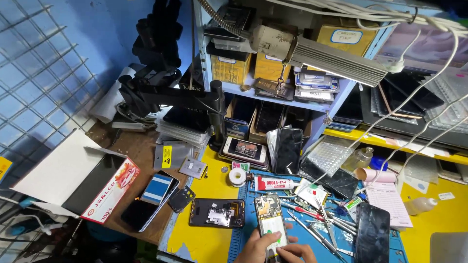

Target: The person replaces a battery and a screen on a mobile phone, connects internal flex cables, and prepares wiring components for another assembly.

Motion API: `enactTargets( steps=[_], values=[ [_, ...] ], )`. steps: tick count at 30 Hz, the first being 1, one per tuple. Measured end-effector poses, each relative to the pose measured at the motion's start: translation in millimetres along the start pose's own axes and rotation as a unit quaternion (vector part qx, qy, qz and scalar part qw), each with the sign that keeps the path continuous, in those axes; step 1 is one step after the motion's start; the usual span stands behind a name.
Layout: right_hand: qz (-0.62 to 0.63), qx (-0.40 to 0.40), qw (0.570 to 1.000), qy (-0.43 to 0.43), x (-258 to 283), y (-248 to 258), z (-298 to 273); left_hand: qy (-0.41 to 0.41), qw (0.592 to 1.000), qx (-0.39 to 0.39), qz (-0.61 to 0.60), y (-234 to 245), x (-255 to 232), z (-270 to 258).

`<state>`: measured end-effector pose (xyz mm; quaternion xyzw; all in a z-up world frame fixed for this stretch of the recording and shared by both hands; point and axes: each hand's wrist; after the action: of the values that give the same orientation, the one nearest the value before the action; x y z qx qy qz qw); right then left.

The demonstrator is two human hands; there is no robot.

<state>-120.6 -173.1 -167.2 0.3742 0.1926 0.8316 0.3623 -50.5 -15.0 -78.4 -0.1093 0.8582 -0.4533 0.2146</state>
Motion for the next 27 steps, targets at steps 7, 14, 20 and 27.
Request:
enactTargets(
  steps=[7,14,20,27],
  values=[
    [0.170,0.156,0.972,-0.047,-102,22,-7,0.026,0.997,-0.054,0.043,-8,-10,-17],
    [0.283,0.013,0.880,-0.381,32,90,87,-0.008,0.997,0.049,0.065,-14,-2,-27],
    [0.299,0.059,0.928,-0.215,44,105,117,-0.024,0.976,0.094,0.193,-23,-5,-39],
    [0.284,0.107,0.935,-0.185,51,105,131,-0.077,0.929,0.030,0.360,-17,1,-40]
  ],
)
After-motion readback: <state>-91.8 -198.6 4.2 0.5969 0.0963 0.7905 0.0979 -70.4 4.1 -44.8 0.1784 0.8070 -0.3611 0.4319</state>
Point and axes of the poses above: each hand's wrist, its own z-axis towards the middle knuckle, its own y-axis out of the back of the hand, x = y × z, and after that the axes turned 13 degrees about y, right-handed
